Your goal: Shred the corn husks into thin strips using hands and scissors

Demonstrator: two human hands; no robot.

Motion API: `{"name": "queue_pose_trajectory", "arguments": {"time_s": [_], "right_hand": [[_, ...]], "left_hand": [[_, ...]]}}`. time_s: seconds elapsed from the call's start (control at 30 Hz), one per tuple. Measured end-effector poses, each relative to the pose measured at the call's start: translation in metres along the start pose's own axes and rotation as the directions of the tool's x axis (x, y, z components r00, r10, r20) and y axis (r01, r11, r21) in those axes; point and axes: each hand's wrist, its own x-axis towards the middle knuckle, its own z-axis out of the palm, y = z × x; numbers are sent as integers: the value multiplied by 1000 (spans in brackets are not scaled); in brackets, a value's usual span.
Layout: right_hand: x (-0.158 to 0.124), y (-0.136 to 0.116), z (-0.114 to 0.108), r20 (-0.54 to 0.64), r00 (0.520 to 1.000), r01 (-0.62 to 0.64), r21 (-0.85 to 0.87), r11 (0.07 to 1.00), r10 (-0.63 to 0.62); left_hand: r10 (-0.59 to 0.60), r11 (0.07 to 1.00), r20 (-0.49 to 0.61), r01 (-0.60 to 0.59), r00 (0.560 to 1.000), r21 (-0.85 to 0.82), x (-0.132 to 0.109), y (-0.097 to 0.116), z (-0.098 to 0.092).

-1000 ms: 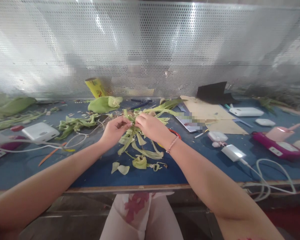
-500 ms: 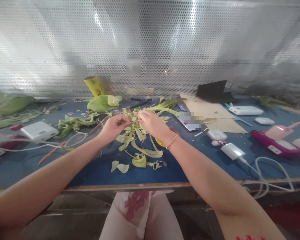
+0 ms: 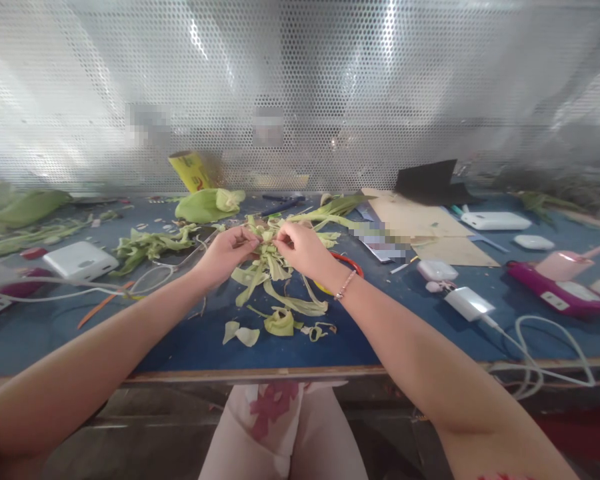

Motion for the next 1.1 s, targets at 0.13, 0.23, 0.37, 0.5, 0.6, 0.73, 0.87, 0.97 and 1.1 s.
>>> {"name": "queue_pose_trajectory", "arguments": {"time_s": [0.13,0.23,0.37,0.5,0.6,0.73,0.87,0.97,1.1], "right_hand": [[1,6,-1,7,999,50,8,999,-50],[1,2,-5,57,996,76,-129,989,-69],[1,-5,-10,99,992,92,-208,974,-72],[2,-8,-10,119,993,42,-197,980,-19],[3,-8,-10,117,993,17,-179,984,4],[3,-4,-10,105,994,26,-160,987,-9],[3,-1,-10,100,995,31,-150,988,-16],[4,-2,-10,101,995,23,-145,989,-8],[6,-6,-12,110,994,5,-167,986,14]], "left_hand": [[-23,995,-43,18,999,-102,1,-1,0],[-33,991,-74,24,997,-129,1,0,0],[-28,993,-120,14,992,-119,2,3,-1],[-18,998,-142,9,990,-63,4,2,-3],[22,999,-166,-27,986,-29,6,-2,-4],[43,998,-174,-49,984,-30,7,-5,-3],[13,996,-175,-28,984,-80,6,-4,0],[-4,993,-180,-18,984,-118,6,-5,1],[-9,994,-177,-11,984,-109,6,-9,0]]}}
